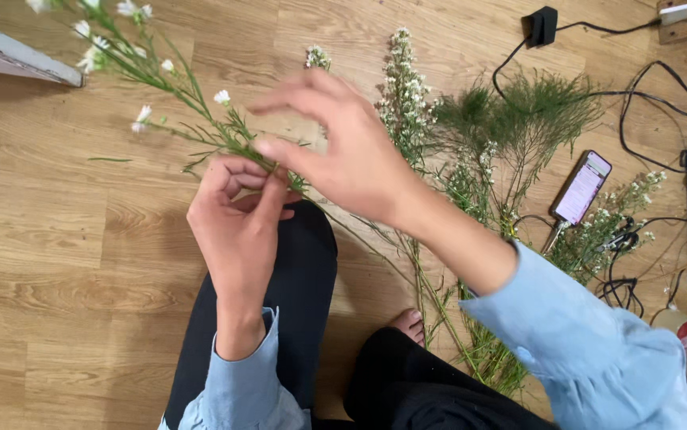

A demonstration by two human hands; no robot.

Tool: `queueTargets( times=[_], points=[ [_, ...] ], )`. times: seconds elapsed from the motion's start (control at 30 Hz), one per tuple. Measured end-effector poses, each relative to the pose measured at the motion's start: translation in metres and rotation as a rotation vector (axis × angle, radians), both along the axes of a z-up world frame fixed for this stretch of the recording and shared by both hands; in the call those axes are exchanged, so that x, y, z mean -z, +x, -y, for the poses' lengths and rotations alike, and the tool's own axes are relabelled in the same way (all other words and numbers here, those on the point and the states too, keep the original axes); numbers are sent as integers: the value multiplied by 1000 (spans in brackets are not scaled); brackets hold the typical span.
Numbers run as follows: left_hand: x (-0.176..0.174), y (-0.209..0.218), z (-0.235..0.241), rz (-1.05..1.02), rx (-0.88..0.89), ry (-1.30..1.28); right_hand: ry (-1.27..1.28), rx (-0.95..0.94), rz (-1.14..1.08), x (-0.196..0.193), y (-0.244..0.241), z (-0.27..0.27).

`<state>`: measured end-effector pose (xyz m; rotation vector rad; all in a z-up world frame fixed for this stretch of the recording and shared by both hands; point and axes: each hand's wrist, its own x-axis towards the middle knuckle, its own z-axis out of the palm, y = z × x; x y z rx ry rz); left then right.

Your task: The person strips leaves and small stems from the bottom of flower stalks by hand, gathering the flowers into a bunch.

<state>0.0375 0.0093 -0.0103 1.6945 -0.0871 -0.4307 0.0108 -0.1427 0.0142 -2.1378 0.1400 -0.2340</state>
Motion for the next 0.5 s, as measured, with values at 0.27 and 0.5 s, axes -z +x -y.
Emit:
queueTargets(
  times=[0.27,0.5],
  points=[
    [-10,-7,4,-25,34,14,113,153,185,2,29,-17],
    [-4,-7,3,7,105,17,-549,11,453,-2,10,-15]
  ],
)
